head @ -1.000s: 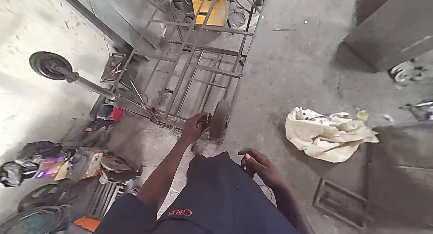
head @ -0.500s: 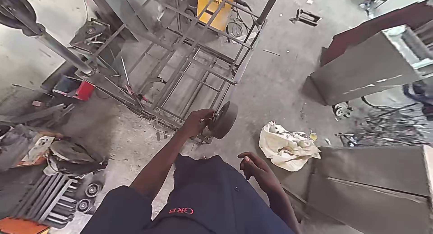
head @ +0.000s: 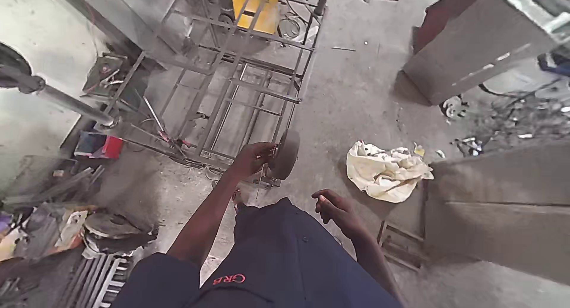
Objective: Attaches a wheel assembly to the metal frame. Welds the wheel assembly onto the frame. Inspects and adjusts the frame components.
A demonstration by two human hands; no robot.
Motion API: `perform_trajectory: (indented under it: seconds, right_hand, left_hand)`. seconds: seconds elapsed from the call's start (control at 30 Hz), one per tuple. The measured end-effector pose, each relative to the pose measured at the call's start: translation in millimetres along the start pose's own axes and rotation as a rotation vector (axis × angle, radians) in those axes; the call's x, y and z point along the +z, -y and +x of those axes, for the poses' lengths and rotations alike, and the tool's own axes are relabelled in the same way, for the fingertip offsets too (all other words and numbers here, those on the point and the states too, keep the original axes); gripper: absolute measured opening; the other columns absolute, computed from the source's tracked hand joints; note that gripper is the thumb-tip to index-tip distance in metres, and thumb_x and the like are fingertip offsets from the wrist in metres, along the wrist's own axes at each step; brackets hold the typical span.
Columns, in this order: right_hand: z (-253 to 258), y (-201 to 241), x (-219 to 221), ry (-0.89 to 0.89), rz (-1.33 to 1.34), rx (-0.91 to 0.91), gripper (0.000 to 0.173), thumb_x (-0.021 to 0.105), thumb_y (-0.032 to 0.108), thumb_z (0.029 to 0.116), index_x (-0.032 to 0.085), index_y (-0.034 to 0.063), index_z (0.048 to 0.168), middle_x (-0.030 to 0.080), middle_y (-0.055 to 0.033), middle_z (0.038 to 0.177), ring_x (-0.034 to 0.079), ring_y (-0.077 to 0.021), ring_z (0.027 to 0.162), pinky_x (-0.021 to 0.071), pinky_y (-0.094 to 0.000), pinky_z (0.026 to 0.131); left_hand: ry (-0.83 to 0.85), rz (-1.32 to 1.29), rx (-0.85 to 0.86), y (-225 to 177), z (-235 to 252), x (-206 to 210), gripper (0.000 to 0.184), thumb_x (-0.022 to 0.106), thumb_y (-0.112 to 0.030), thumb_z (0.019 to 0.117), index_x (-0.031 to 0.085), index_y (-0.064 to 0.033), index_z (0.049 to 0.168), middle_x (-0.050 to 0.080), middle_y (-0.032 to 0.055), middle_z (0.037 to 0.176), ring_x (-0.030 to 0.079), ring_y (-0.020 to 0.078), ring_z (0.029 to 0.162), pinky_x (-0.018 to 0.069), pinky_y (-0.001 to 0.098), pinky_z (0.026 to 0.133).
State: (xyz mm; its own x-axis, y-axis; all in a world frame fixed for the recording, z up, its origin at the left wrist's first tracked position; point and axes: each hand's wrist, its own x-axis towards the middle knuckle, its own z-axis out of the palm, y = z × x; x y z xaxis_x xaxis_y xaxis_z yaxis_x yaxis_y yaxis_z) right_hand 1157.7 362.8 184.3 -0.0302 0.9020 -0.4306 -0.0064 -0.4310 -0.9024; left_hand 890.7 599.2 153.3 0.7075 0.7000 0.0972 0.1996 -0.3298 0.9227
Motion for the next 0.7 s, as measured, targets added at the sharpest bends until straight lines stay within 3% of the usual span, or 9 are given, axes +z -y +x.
perform_trajectory:
  seconds: [0.23, 0.43, 0.7]
  right_hand:
    - [0, -15, -5, -0.046, 0.046, -0.005, 0.032, 0.046, 0.028, 0.1077, 0.061, 0.0059, 0.125, 0.065, -0.0024, 0.081, 0.057, -0.0108, 0.058, 0.0500, -0.0262, 0.052]
    - [3, -38, -10, -0.113, 0.011, 0.124, 0.029, 0.047, 0.027, 0.1078, 0.061, 0.0064, 0.123, 0.065, -0.0018, 0.081, 0.058, -0.0105, 0.058, 0.0510, -0.0261, 0.051]
    - [2, -48, 9, -0.266, -0.049, 0.228, 0.030, 0.050, 0.027, 0.1078, 0.058, 0.0051, 0.126, 0.065, -0.0039, 0.084, 0.060, -0.0116, 0.059, 0.0528, -0.0285, 0.052]
  left_hand:
    - [0.034, -0.070, -0.013, 2, 5, -4, 0.040, 0.072, 0.001, 0.0919, 0.065, -0.0021, 0.131, 0.073, 0.0092, 0.120, 0.073, 0.0154, 0.101, 0.0606, 0.0350, 0.095]
    - [0.055, -0.079, -0.010, -4, 6, -9, 0.040, 0.073, 0.002, 0.0910, 0.065, -0.0015, 0.130, 0.074, 0.0105, 0.115, 0.074, 0.0161, 0.097, 0.0620, 0.0351, 0.092]
    - [0.189, -0.044, -0.004, 5, 15, -20, 0.044, 0.073, -0.006, 0.0935, 0.063, -0.0070, 0.136, 0.072, 0.0074, 0.121, 0.073, 0.0139, 0.102, 0.0607, 0.0351, 0.094]
